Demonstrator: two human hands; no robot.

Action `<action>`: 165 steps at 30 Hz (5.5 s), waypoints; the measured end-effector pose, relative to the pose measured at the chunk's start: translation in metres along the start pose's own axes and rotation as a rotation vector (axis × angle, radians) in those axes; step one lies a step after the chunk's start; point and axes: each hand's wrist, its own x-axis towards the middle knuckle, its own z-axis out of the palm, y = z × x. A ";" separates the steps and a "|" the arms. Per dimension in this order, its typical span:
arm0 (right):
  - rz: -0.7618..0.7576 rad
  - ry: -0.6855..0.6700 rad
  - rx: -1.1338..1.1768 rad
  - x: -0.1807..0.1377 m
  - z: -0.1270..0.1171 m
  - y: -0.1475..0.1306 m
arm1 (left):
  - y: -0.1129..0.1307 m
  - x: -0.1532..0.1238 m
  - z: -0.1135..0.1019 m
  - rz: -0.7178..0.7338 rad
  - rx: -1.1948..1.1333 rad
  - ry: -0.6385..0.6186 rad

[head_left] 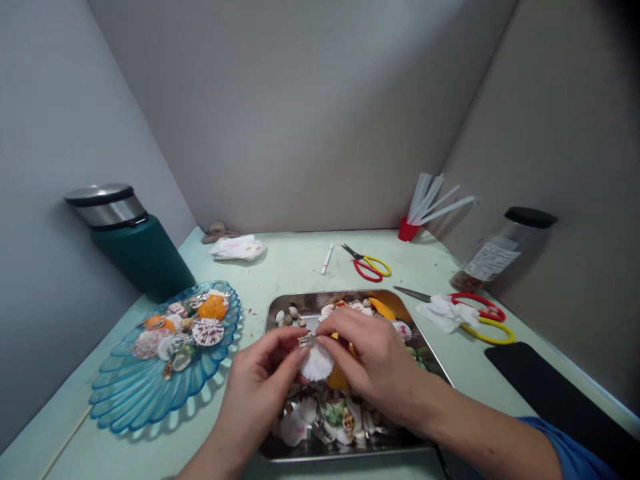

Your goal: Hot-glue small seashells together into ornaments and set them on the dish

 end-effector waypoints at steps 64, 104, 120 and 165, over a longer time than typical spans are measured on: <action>0.129 -0.592 -0.682 -0.009 -0.023 0.009 | 0.008 0.005 -0.005 -0.139 -0.339 0.018; 0.220 -0.258 0.521 0.012 -0.037 0.024 | 0.007 0.012 -0.012 0.019 -0.290 0.148; 0.221 -0.335 0.392 0.007 -0.035 0.031 | 0.008 0.011 -0.010 0.005 -0.310 0.175; 0.104 -0.010 0.276 0.000 -0.009 -0.005 | 0.007 -0.008 0.011 -0.095 -0.254 -0.049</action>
